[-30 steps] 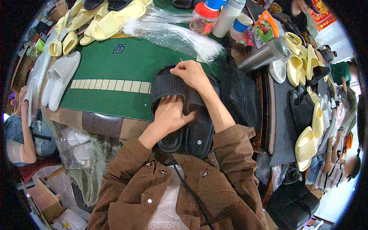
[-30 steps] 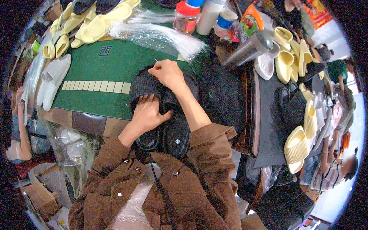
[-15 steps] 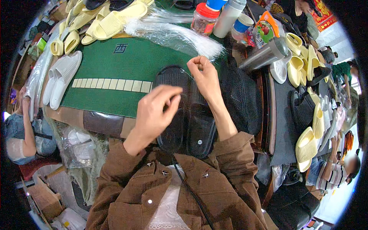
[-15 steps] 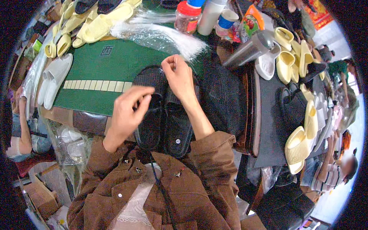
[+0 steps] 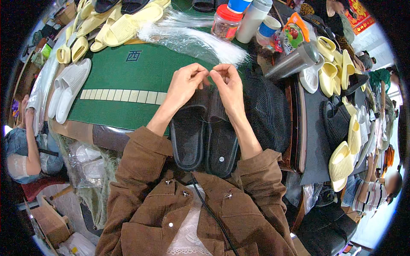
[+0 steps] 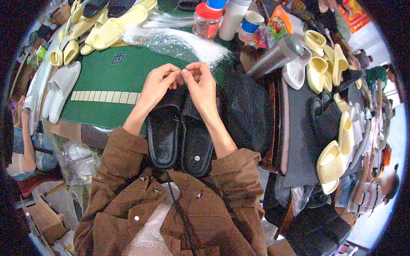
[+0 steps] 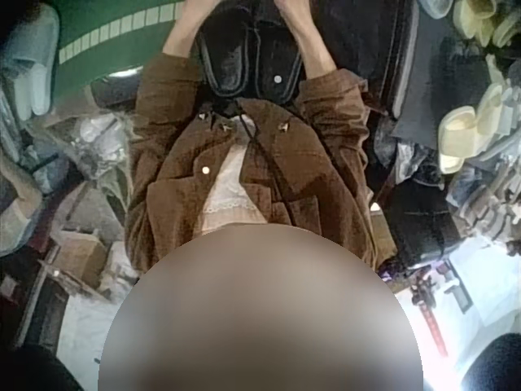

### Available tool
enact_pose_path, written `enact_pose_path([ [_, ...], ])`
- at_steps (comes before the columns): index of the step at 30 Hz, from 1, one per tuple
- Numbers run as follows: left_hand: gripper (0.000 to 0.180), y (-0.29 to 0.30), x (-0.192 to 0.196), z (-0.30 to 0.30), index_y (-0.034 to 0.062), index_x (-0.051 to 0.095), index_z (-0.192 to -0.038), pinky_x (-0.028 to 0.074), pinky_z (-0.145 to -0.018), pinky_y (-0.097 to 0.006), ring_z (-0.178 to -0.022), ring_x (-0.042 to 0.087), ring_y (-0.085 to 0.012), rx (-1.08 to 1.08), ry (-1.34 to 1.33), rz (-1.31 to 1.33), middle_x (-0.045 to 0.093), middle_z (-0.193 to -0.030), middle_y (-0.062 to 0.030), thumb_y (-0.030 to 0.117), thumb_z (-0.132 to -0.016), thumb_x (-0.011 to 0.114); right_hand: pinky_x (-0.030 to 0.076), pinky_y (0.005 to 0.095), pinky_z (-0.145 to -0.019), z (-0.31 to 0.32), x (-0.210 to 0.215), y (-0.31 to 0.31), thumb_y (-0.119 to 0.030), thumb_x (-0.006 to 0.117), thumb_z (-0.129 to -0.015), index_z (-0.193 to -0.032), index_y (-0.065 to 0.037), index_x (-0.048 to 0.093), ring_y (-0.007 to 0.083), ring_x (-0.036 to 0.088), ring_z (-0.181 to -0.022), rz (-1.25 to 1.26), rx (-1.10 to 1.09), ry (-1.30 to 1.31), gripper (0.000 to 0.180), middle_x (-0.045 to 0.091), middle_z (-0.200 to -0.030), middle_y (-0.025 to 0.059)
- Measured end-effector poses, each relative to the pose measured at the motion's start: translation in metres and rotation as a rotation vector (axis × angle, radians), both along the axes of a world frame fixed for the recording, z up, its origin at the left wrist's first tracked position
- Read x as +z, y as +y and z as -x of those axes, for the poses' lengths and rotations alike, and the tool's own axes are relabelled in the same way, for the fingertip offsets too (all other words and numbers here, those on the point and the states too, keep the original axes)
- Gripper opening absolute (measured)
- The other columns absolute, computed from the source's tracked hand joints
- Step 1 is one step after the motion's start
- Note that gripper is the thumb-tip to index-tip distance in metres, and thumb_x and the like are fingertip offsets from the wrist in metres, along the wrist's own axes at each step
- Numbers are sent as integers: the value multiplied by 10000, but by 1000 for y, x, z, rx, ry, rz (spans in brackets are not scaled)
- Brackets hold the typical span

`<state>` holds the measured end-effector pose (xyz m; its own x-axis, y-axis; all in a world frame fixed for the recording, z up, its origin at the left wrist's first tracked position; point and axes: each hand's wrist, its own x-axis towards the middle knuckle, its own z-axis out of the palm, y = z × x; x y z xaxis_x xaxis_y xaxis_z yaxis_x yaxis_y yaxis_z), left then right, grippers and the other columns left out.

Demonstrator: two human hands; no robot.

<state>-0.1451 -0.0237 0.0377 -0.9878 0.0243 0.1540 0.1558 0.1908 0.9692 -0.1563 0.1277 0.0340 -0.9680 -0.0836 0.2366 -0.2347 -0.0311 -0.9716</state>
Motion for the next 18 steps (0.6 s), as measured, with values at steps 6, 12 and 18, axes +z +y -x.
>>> enact_pose_path([
  [6,185,-1,-8,-3,-24,681,-1007,518,-668,-266,-733,652,-121,107,27,23,701,-809,-64,118,-982,564,498,271,-837,-8,1,-1,-29,631,-926,-1017,-1,662,132,620,-974,-16,25,207,100,647,-1089,80],
  [12,177,5,-7,-7,-31,667,-1068,555,-786,-290,-874,706,-163,196,225,-49,720,-976,-108,13,-976,523,475,253,-871,-11,0,5,-20,626,-952,-1044,-5,694,124,602,-984,-133,-38,237,116,652,-1115,67],
  [18,207,9,-3,-11,-24,673,-1079,558,-801,-274,-918,711,-161,171,218,-64,726,-994,-106,-47,-964,502,504,269,-823,-10,-2,3,-21,663,-910,-1043,-10,705,153,630,-956,-203,-76,199,140,657,-1105,94],
])
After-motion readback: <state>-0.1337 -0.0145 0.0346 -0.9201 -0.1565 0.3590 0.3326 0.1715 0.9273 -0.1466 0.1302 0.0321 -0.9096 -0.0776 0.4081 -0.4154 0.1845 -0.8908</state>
